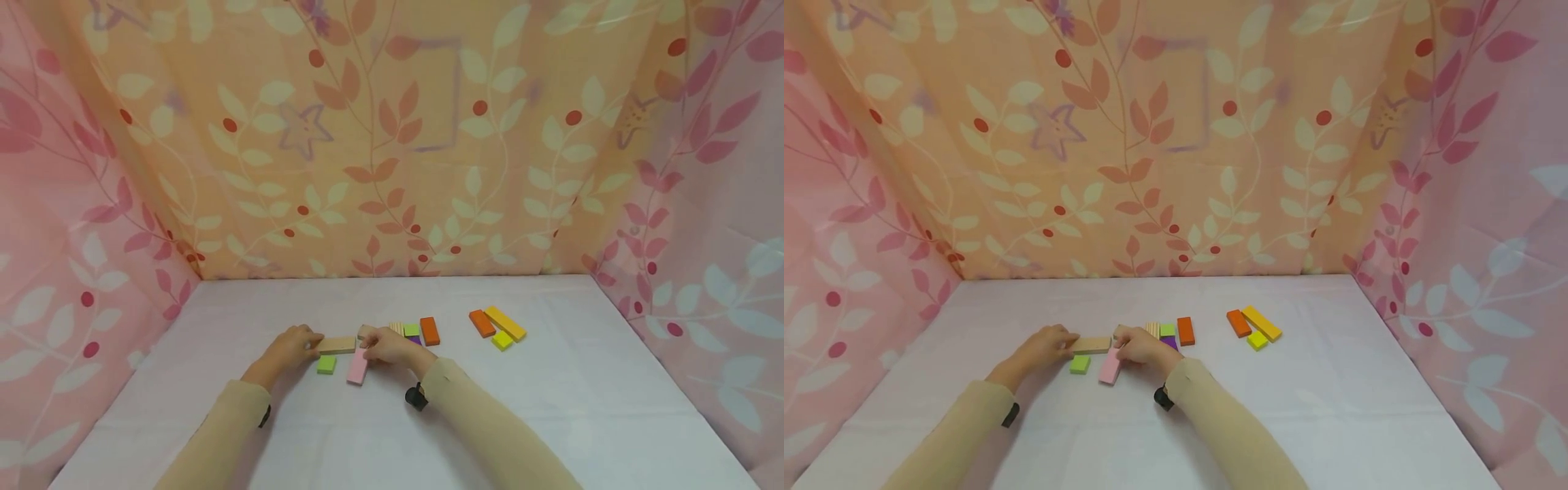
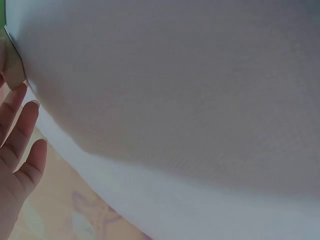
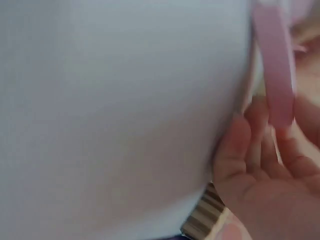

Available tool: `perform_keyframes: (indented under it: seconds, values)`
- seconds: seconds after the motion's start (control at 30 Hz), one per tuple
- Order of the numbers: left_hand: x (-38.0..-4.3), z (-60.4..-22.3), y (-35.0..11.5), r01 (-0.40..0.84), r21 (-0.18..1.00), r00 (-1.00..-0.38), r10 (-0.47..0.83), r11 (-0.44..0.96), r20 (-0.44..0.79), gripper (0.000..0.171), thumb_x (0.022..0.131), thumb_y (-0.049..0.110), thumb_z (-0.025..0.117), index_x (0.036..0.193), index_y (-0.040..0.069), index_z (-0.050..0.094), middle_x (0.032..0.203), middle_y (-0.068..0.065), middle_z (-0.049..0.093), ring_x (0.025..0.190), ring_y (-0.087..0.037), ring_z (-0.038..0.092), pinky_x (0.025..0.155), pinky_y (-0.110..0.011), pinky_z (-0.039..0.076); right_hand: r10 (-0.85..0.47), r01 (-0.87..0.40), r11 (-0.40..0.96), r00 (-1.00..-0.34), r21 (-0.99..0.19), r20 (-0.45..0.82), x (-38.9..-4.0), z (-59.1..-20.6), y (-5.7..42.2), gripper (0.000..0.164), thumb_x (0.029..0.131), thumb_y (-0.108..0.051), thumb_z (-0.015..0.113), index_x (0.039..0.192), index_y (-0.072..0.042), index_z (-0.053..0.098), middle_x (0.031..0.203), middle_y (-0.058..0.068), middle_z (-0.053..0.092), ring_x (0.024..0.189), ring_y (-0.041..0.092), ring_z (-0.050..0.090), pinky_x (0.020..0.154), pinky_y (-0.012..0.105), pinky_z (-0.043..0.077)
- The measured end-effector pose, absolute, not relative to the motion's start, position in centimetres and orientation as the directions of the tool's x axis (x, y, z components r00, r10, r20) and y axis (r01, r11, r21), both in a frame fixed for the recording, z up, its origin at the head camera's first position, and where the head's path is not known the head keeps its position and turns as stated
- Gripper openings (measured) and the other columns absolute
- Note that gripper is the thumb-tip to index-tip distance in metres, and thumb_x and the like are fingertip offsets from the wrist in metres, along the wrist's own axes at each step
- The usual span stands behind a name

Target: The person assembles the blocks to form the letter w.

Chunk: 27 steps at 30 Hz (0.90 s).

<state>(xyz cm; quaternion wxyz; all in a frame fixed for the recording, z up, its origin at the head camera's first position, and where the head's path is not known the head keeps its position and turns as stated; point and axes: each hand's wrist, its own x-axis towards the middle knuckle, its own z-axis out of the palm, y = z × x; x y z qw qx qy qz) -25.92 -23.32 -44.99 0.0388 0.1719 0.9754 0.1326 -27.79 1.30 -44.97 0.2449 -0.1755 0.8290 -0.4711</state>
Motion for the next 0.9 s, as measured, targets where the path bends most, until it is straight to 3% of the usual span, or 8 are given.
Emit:
perform_keyframes:
  seconds: [0.13, 0.37, 0.53, 0.67, 0.9]
  values:
    - [-25.9, -45.1, -22.9, 0.301, 0.255, -0.946, 0.321, 0.919, -0.038, 0.036, 0.085, 0.016, 0.075, 0.118, 0.002, 0.068, 0.098, -0.007, 0.062, 0.09, -0.025, 0.056, 0.084, -0.044, 0.047, -0.505, -0.137, 0.552, -0.839, -0.822, -0.2, -27.8, -45.3, 1.0, 0.021, 0.087, -0.008, 0.073, 0.106, -0.002, 0.068, 0.096, 0.005, 0.06, 0.083, 0.017, 0.052, 0.07, 0.027, 0.046]
    - [-25.6, -44.9, -22.7, 0.269, 0.248, -0.959, 0.283, 0.931, -0.021, 0.031, 0.087, 0.019, 0.073, 0.11, -0.002, 0.067, 0.081, -0.001, 0.053, 0.077, -0.018, 0.048, 0.071, -0.039, 0.043, -0.469, -0.172, 0.598, -0.867, -0.782, -0.168, -27.6, -45.4, 1.1, 0.021, 0.085, -0.012, 0.077, 0.103, -0.002, 0.071, 0.098, 0.007, 0.061, 0.081, 0.017, 0.051, 0.069, 0.028, 0.046]
    - [-24.8, -44.5, -23.1, 0.231, 0.272, -0.97, 0.244, 0.934, -0.012, 0.03, 0.088, 0.018, 0.073, 0.107, -0.003, 0.066, 0.084, -0.003, 0.056, 0.077, -0.018, 0.051, 0.072, -0.04, 0.046, -0.457, -0.194, 0.594, -0.88, -0.781, -0.129, -27.9, -45.7, 0.7, 0.026, 0.086, -0.011, 0.075, 0.11, -0.001, 0.071, 0.118, 0.011, 0.063, 0.1, 0.022, 0.057, 0.087, 0.037, 0.048]
    - [-23.8, -44.1, -23.2, 0.221, 0.325, -0.971, 0.238, 0.919, -0.011, 0.027, 0.087, 0.016, 0.072, 0.105, -0.003, 0.067, 0.089, -0.005, 0.06, 0.081, -0.019, 0.054, 0.076, -0.042, 0.048, -0.416, -0.154, 0.605, -0.898, -0.782, -0.145, -28.1, -45.8, 0.4, 0.02, 0.086, -0.012, 0.075, 0.103, -0.002, 0.07, 0.111, 0.009, 0.064, 0.103, 0.022, 0.056, 0.094, 0.04, 0.045]
    - [-21.1, -44.0, -23.4, 0.3, 0.353, -0.95, 0.312, 0.886, 0.025, 0.024, 0.083, 0.014, 0.076, 0.1, -0.001, 0.068, 0.085, 0.0, 0.058, 0.077, -0.014, 0.052, 0.071, -0.037, 0.047, -0.387, -0.152, 0.617, -0.913, -0.772, -0.13, -28.0, -45.7, 0.3, 0.015, 0.084, -0.011, 0.077, 0.093, -0.002, 0.069, 0.1, 0.007, 0.064, 0.089, 0.017, 0.051, 0.084, 0.036, 0.047]
